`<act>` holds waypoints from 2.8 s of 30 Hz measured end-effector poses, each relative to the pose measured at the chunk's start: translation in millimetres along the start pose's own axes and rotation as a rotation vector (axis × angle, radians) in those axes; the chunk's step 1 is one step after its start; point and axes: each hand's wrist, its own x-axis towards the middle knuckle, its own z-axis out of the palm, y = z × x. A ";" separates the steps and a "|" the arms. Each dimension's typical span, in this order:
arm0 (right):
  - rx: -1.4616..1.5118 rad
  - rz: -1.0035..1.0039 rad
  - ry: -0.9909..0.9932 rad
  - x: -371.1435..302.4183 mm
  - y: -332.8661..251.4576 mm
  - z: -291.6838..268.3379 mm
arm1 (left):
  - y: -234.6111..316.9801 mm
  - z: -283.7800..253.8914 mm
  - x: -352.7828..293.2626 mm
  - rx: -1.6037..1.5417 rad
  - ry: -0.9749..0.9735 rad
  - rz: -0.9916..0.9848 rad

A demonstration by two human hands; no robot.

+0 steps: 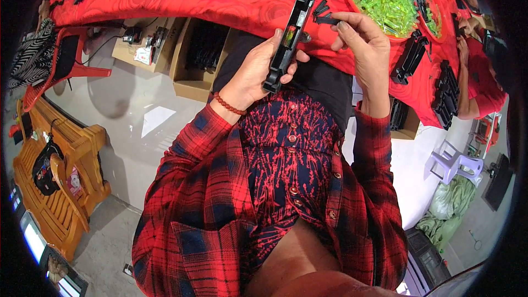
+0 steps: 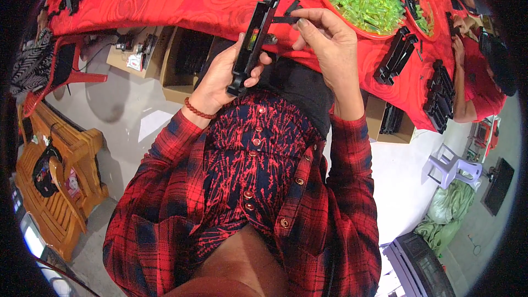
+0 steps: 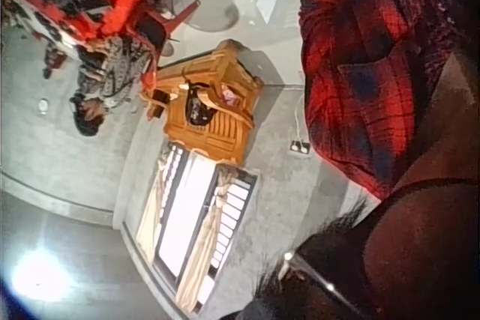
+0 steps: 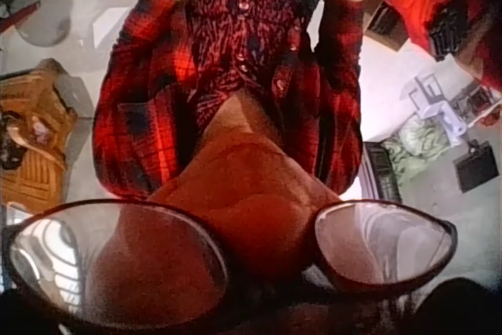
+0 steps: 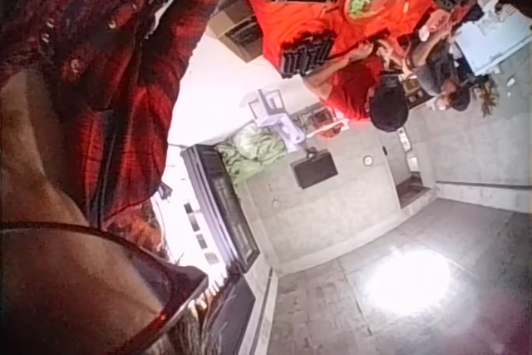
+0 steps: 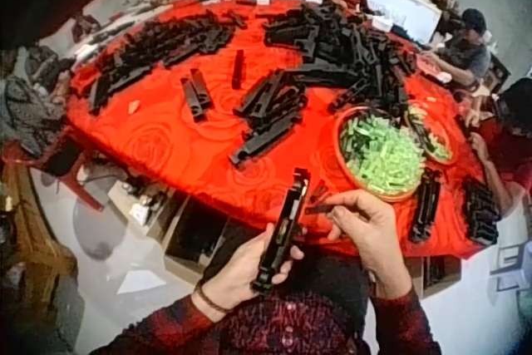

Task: The person assembles small black plastic and metal components by hand at a table.

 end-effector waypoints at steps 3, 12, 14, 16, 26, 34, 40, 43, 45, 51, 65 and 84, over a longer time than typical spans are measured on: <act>0.015 0.051 0.000 -1.3 -0.6 0.5 | -0.4 0.2 -0.3 -0.006 0.011 -0.010; 0.110 0.112 -0.076 -6.9 1.1 -1.2 | 0.9 -1.7 -0.5 -0.081 -0.059 0.023; 0.128 0.128 -0.098 -8.6 1.2 -0.8 | 3.7 0.2 -1.8 -0.167 -0.100 0.020; 0.071 0.095 -0.121 -11.7 -0.3 1.0 | 6.1 3.1 -2.8 -0.046 -0.053 0.018; -0.141 -0.195 -0.147 -20.9 -1.7 7.9 | 11.3 14.7 -6.2 -0.143 -0.094 -0.083; -0.018 -0.019 -0.061 -24.0 -5.3 17.3 | 13.1 22.5 -9.8 0.088 -0.064 0.016; -0.133 0.012 0.039 -23.4 6.3 13.4 | 13.1 29.2 -11.5 0.297 0.019 0.122; -0.210 0.008 -0.006 -25.7 6.5 16.2 | 11.7 31.0 -13.0 0.329 0.051 0.140; -0.238 0.005 -0.025 -27.3 6.9 16.4 | 10.1 31.2 -13.1 0.348 0.052 0.147; -0.172 0.046 0.014 -29.9 -5.4 20.2 | 7.3 13.3 -5.8 0.158 -0.073 0.070; -0.033 0.059 0.101 -27.3 -11.2 21.5 | 2.0 11.9 -2.3 -0.070 -0.118 -0.096; -0.656 -0.272 0.100 -13.7 -8.2 40.3 | -2.3 17.4 -4.7 -0.076 -0.043 -0.167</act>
